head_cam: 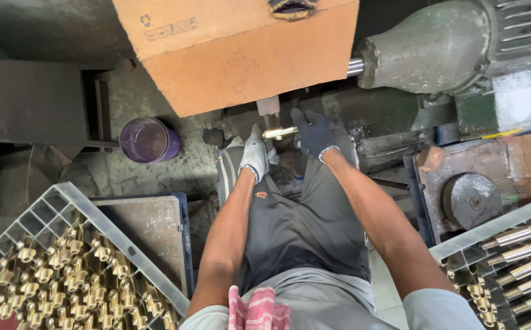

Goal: The person polishes a brass metal component by holding it against a rotating polishing wheel. The person turns the component to polish different sides and places it back into a wire tray containing other components.

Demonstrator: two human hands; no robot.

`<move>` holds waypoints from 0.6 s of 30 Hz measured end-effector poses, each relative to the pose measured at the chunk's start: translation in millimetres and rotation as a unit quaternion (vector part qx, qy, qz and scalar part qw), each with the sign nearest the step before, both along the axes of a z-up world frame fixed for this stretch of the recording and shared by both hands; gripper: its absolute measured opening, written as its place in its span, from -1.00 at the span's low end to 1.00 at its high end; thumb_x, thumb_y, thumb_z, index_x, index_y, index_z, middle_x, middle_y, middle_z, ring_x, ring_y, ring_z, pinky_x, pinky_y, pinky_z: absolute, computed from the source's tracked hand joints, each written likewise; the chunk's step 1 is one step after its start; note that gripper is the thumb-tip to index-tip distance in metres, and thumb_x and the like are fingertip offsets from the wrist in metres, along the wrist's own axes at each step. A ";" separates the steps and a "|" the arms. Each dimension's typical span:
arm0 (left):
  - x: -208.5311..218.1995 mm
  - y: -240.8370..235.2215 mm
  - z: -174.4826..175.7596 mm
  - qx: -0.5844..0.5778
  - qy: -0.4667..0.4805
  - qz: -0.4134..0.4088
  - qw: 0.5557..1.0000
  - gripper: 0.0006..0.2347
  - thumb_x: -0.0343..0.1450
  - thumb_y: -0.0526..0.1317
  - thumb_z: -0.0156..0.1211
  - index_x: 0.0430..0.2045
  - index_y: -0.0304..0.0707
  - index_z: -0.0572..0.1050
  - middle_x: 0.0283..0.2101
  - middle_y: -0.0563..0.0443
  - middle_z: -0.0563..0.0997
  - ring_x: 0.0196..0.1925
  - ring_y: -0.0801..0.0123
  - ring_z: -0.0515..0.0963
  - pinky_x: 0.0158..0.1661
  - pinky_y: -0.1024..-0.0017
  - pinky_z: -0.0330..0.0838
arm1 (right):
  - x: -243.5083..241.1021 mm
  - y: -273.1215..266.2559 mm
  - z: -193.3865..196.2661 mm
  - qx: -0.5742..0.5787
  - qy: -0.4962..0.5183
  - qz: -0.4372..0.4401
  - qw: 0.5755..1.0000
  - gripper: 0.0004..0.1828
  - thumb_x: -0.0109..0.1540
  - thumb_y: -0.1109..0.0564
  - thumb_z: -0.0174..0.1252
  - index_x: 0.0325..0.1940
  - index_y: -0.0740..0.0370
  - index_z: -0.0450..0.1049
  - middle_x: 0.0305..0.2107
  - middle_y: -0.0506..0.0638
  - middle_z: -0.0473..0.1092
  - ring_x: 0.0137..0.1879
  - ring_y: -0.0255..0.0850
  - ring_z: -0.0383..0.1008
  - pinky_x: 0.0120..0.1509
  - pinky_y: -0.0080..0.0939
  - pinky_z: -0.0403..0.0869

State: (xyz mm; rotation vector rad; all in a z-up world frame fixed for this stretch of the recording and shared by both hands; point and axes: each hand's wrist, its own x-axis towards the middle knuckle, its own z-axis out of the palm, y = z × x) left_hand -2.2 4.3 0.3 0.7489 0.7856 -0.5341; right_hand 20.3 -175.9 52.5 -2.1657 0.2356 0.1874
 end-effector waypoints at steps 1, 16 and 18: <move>-0.5 2.3 0.1 0.001 0.003 0.001 1.000 -0.54 0.56 0.19 -0.21 -0.63 -0.14 0.18 -0.73 0.08 0.05 -0.76 0.33 0.05 -0.67 0.33 -0.02 | 0.5 4.4 5.1 0.016 0.016 -0.010 1.000 -0.32 0.31 -0.36 0.11 -0.07 0.39 0.56 -0.24 0.21 0.55 -0.14 -0.07 0.54 0.01 -0.08 0.46; 5.2 -8.7 -17.3 -0.032 -0.007 -0.010 0.999 -0.50 0.57 0.23 -0.24 -0.68 -0.10 0.08 -0.75 0.11 -0.02 -0.79 0.36 0.00 -0.69 0.35 -0.07 | -1.5 -11.1 -28.5 0.046 -0.028 -0.060 0.997 -0.34 0.34 -0.30 0.21 0.06 0.42 0.53 -0.18 0.17 0.50 -0.09 -0.13 0.46 -0.01 -0.11 0.43; 3.8 -9.7 -14.2 -0.029 -0.013 -0.008 0.999 -0.51 0.57 0.22 -0.24 -0.67 -0.11 0.09 -0.74 0.10 -0.01 -0.79 0.35 0.00 -0.69 0.34 -0.07 | -2.0 -12.3 -23.7 0.105 0.088 -0.079 0.987 -0.32 0.26 -0.34 0.12 0.07 0.33 0.58 -0.26 0.10 0.56 -0.22 -0.22 0.48 -0.07 -0.21 0.45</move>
